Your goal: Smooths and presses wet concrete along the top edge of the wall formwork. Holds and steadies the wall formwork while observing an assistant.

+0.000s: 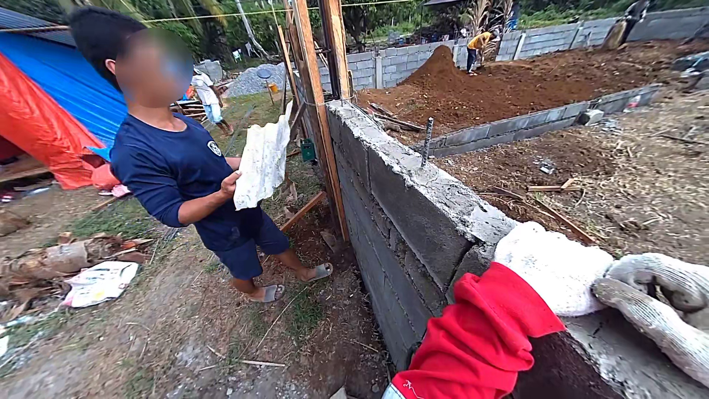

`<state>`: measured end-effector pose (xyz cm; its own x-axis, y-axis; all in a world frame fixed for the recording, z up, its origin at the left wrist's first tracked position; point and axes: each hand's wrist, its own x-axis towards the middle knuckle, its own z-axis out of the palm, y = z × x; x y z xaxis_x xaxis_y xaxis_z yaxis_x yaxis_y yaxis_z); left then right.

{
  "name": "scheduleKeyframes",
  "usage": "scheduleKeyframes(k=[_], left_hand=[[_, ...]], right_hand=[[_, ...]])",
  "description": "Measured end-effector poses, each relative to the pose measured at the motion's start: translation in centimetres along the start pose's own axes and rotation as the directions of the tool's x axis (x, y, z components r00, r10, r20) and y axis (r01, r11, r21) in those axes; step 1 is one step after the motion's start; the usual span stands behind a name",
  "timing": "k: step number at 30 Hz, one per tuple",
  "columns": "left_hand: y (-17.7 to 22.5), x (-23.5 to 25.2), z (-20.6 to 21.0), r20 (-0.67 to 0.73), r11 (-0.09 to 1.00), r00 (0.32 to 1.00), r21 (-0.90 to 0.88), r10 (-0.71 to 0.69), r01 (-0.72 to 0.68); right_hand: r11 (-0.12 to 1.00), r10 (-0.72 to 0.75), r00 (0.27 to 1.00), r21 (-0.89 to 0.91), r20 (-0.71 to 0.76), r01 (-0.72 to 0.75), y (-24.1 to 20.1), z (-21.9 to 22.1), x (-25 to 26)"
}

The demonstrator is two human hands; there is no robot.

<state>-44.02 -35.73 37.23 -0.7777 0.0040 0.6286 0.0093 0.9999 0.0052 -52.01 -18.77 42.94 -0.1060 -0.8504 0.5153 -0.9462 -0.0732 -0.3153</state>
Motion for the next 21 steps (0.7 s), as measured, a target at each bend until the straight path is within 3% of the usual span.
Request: scheduleKeyframes(k=[1,2,3,4,5,6,10,21], left_hand=[[-1.0,-0.1,2.5,-0.151,0.999,0.987,0.002,0.045,-0.045],[-1.2,0.0,2.9,-0.157,0.999,0.987,0.003,0.044,-0.044],[-0.3,0.2,0.8,0.002,1.000,1.000,-0.004,-0.010,0.010],[1.0,0.8,-2.6,0.252,0.995,0.963,-0.019,-0.094,0.103],[1.8,1.3,-4.7,0.386,0.986,0.913,-0.033,-0.136,0.161],[2.2,1.6,-5.6,0.429,0.981,0.891,-0.047,-0.148,0.186],[2.0,1.3,-5.4,0.383,0.982,0.914,-0.071,-0.136,0.176],[3.2,1.7,-7.2,0.463,0.984,0.872,0.004,-0.162,0.181]], right_hand=[[1.000,-0.007,1.000,-0.002,-0.009,0.007,0.2,0.0,-0.1],[1.000,-0.010,1.000,-0.003,-0.015,0.010,0.2,0.1,-0.2],[1.000,-0.009,1.000,-0.006,-0.018,0.008,0.2,0.1,-0.2],[1.000,-0.010,1.000,-0.008,-0.019,0.009,0.1,0.1,-0.2],[1.000,-0.013,1.000,-0.008,-0.022,0.013,0.0,0.1,-0.2],[1.000,-0.015,1.000,-0.005,-0.021,0.014,0.0,0.1,-0.1],[1.000,-0.008,1.000,0.003,-0.015,0.008,-0.1,0.1,-0.1],[1.000,-0.030,0.999,-0.004,-0.036,0.030,0.1,0.1,-0.2]])
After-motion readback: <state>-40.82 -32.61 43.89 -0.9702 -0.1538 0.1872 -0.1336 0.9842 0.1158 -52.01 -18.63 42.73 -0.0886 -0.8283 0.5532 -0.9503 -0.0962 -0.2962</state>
